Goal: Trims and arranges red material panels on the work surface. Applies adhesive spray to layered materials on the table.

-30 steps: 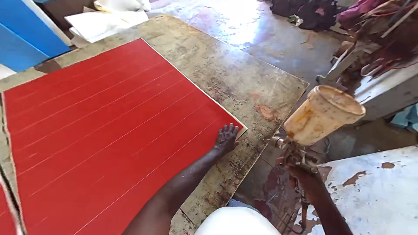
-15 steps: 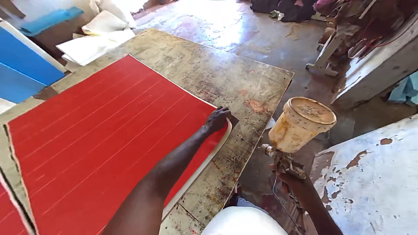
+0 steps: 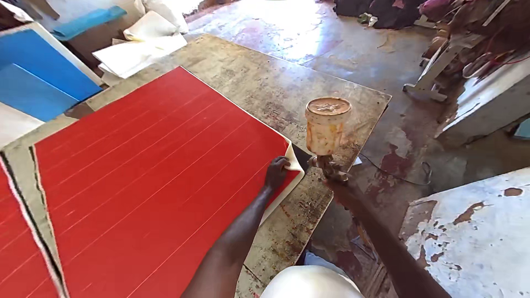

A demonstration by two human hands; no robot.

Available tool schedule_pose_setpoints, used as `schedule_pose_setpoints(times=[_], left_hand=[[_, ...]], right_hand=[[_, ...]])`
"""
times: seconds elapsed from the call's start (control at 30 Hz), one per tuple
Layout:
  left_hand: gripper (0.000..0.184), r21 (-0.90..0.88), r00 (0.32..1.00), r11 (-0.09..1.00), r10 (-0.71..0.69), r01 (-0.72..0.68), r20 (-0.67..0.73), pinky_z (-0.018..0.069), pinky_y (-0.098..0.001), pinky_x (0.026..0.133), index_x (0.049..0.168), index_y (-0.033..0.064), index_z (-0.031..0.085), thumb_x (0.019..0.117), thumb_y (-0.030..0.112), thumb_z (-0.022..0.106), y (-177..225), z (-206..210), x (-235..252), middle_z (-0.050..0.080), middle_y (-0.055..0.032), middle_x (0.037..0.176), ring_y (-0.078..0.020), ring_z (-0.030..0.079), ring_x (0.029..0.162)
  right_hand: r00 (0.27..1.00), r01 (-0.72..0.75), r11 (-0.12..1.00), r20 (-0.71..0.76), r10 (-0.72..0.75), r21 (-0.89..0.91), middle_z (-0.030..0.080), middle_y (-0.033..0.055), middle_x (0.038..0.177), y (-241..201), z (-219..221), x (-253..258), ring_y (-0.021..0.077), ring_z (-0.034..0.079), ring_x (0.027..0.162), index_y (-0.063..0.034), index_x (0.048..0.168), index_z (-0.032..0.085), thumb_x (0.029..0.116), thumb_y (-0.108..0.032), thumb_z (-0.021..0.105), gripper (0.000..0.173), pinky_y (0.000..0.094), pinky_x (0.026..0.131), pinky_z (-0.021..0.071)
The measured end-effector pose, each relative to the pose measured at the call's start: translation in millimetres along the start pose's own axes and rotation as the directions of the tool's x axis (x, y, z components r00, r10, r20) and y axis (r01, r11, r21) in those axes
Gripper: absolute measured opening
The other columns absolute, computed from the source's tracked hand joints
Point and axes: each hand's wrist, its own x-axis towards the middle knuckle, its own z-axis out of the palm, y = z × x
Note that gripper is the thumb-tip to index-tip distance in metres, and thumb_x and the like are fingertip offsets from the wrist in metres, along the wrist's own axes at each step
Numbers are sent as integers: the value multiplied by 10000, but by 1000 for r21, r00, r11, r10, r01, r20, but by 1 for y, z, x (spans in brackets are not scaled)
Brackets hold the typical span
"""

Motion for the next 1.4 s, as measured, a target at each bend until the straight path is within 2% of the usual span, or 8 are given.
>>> schedule_pose_setpoints(times=[0.57,0.67,0.73,0.8,0.93,1.2,1.3,1.4], left_hand=[[199,-39,1000,999,22,-23,-21,503,-415,1082,1074,52,747,952,11,595,-2,2,-2,676,-90,1305,-238,614,1259],[279,-65,996,994,83,-85,-32,499,-430,1099,1230,35,693,965,26,607,10,0,9,594,-124,1434,-251,579,1323],[560,1,996,996,90,-90,-24,433,-430,1177,1516,61,464,981,118,621,21,2,20,325,-119,1657,-239,416,1480],[728,156,1000,988,-7,11,-26,270,-464,1260,1621,83,269,1015,344,578,23,12,31,153,-115,1719,-251,238,1565],[829,526,956,849,-197,55,217,34,-646,1248,1637,173,270,1009,714,237,16,45,39,135,-128,1722,-408,48,1583],[947,567,927,823,-234,29,292,6,-733,1206,1635,125,257,963,791,206,55,85,41,104,-138,1725,-430,32,1579],[835,471,873,882,-237,10,425,-59,-753,1183,1652,268,213,981,762,257,69,72,44,89,-87,1733,-437,-16,1577],[680,402,878,906,-82,-131,471,-33,-654,1244,1619,362,299,1019,681,338,60,48,19,181,27,1722,-312,56,1598]], right_hand=[[991,-65,998,-122,61,-24,677,83,863,12,-6,-15,161,526,534,-130,1233,661,998,-312,682,298,344,498,481],[986,-78,997,-143,81,26,658,100,750,23,-15,-26,190,556,494,-143,1210,682,991,-370,681,315,358,469,507],[986,-72,989,-141,90,129,668,98,796,34,-20,-34,170,539,487,-147,1254,677,1001,-325,674,309,327,455,498],[981,-66,973,-163,103,222,692,108,856,38,-25,-43,169,545,489,-131,1282,675,1000,-258,679,310,315,449,500],[975,-56,977,-198,97,203,709,110,947,46,-43,-60,197,583,536,-115,1316,641,1018,-236,643,322,343,480,521],[972,-44,956,-207,108,289,725,110,981,77,-59,-78,172,588,515,-47,1239,646,992,-181,627,282,310,441,516],[978,-28,952,-190,89,304,726,94,997,78,-61,-80,134,571,497,-20,1247,620,1017,-149,575,267,279,422,503],[997,33,939,-83,-4,341,731,40,1047,84,-61,-73,68,581,522,-1,1264,594,1048,-111,530,251,233,426,501]])
